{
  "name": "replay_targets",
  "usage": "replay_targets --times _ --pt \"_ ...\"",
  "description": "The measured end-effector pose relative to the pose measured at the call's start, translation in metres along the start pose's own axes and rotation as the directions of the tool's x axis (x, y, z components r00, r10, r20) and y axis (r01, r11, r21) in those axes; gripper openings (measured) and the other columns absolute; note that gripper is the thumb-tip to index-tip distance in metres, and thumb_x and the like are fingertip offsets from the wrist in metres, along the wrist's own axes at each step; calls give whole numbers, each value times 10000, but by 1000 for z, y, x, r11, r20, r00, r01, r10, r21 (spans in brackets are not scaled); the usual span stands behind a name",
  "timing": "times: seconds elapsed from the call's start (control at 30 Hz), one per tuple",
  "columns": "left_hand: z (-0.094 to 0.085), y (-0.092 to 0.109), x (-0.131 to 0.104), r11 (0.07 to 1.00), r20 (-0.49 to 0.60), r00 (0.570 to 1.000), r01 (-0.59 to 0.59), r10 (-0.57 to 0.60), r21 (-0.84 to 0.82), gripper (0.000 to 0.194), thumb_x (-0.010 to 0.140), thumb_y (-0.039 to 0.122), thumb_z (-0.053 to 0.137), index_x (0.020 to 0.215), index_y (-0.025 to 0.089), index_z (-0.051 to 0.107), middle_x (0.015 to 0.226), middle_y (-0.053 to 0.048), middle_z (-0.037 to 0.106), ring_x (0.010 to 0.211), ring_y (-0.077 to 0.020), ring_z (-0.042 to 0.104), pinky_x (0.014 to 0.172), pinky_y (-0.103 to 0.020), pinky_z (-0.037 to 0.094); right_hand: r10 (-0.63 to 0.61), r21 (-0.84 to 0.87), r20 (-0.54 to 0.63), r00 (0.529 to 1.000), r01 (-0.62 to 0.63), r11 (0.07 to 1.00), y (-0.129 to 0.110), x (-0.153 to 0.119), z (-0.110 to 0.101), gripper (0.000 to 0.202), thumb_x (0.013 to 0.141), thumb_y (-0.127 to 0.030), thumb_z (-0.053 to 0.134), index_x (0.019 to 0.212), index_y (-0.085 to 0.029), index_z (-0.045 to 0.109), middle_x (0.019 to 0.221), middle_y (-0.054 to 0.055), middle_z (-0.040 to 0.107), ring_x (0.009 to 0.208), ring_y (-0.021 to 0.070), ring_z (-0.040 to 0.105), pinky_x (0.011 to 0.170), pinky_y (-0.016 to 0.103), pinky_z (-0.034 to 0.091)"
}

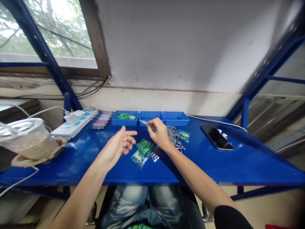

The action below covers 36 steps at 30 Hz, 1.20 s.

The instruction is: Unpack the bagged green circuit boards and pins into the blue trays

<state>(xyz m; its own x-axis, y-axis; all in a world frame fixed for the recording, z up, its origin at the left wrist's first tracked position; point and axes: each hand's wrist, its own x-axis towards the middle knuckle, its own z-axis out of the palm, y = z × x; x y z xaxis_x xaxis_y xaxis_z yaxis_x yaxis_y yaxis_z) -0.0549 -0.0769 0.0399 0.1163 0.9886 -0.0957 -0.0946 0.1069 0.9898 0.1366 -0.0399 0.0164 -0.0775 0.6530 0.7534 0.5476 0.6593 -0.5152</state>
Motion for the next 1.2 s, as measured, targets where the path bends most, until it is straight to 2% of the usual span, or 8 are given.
replay_targets --times 0.1,0.23,0.5,0.7,0.83,0.93,1.07,1.2 --pt "4 5 30 992 29 996 92 -90 -88 411 741 482 620 926 116 649 796 -82 649 623 -133 596 492 -218 434 -98 -19 41 994 99 995 -2 -3 5 140 841 -196 458 850 -221 595 894 64 569 884 182 546 806 312 450" --pt "16 11 62 990 8 994 -106 108 -96 292 599 268 750 834 131 644 691 -23 615 606 -101 565 512 -184 405 -134 -42 37 990 135 990 -1 -5 11 162 836 -180 456 855 -224 610 958 79 561 927 183 545 832 326 457" --pt "27 5 67 973 18 972 -233 233 -8 367 674 454 671 841 131 624 697 -25 609 586 -110 549 543 -222 432 -135 2 1 991 135 991 2 -2 10 219 841 -164 437 880 -239 639 1054 86 572 986 185 554 854 352 463" --pt "18 -4 67 596 127 687 -695 716 401 168 794 310 568 868 199 670 899 -47 660 885 -185 587 807 -305 444 179 193 -46 983 -167 967 -2 0 16 250 797 -420 554 780 -196 665 941 75 542 899 184 551 811 334 465" --pt "15 -11 61 294 376 520 -806 767 515 186 823 219 517 836 247 701 974 -44 638 986 -197 530 925 -380 380 439 387 96 894 -440 811 5 2 19 445 868 -498 394 620 -183 588 569 -7 491 548 123 488 545 253 427" --pt "15 -19 58 398 343 623 -745 703 535 164 807 280 548 864 235 695 1004 -56 612 992 -208 522 879 -365 401 339 281 27 940 -333 900 7 0 18 337 859 -428 455 720 -183 640 575 -9 516 548 126 471 534 246 398" --pt "16 -28 60 841 92 893 -446 440 305 362 829 459 469 891 152 652 839 -78 640 762 -171 583 618 -261 423 9 39 35 999 -11 999 5 -4 15 241 869 -287 478 981 -227 683 759 36 586 705 151 528 681 273 437" --pt "9 -20 72 948 25 959 -283 283 146 337 718 421 592 852 116 647 707 -55 629 568 -123 543 490 -214 357 -104 -25 69 992 106 994 5 -5 17 274 880 -208 445 1020 -234 678 943 65 586 822 144 562 754 262 454"
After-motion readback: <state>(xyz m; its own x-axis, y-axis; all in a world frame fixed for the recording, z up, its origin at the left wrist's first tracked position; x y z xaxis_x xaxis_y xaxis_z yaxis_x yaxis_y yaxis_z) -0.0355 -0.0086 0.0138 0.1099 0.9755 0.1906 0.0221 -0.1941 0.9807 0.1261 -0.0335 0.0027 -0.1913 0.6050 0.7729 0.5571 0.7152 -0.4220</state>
